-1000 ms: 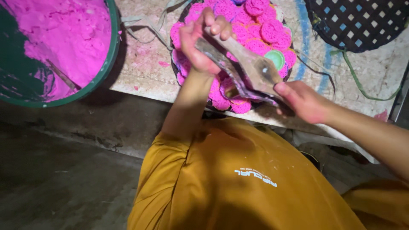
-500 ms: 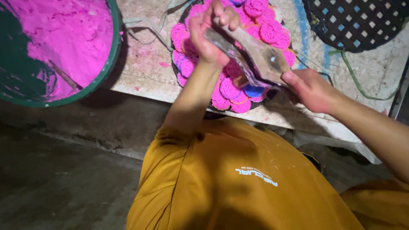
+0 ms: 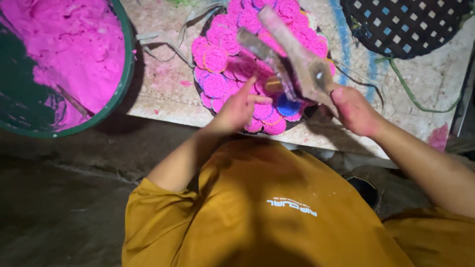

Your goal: The person scoops pink paste into a handheld mold, closes it, and ejects a flower-shaped candle onto a tray. They repeat this cycle, occasionally placing colored bottle caps into the tray alongside the candles.

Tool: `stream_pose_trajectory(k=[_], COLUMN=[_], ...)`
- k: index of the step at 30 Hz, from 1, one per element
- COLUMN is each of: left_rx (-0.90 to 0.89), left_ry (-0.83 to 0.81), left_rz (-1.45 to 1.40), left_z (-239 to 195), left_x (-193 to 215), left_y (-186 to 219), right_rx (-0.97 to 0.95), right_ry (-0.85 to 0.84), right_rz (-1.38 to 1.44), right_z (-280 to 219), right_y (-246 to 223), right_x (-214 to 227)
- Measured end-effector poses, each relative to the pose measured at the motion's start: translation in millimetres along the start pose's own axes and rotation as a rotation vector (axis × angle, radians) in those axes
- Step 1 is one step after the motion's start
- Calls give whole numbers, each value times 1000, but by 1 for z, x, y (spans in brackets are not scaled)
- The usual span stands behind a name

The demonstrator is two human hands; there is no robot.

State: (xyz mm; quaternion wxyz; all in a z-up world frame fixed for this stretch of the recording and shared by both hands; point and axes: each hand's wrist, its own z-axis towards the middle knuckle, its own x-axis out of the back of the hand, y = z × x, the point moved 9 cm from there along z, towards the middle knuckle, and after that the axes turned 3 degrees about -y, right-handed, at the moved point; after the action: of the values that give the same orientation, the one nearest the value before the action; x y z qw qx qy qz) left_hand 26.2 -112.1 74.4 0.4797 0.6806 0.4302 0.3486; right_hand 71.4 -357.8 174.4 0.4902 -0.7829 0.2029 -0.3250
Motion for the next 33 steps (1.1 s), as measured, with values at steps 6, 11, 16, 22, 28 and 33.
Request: stream_pose_trajectory(k=[6, 11, 16, 22, 28, 33], left_rx=[-74, -242, -590, -569, -542, -593], left_ry=[34, -32, -306, -187, -113, -148], left_rz=[429, -1086, -1586, -1660, -1619, -1567], left_z=[-35, 33, 58, 79, 92, 101], left_x=[13, 28, -12, -13, -11, -7], left_y=[51, 105, 158, 130, 106, 112], right_rx=[-186, -303, -665, -630, -531, -422], right_ry=[59, -171, -156, 45, 107, 212], right_rz=[107, 194, 188, -384, -386, -523], right_z=[-21, -36, -60, -58, -51, -43], right_y=[29, 20, 14, -18, -37, -51], right_x=[16, -7, -2, 16, -1, 5])
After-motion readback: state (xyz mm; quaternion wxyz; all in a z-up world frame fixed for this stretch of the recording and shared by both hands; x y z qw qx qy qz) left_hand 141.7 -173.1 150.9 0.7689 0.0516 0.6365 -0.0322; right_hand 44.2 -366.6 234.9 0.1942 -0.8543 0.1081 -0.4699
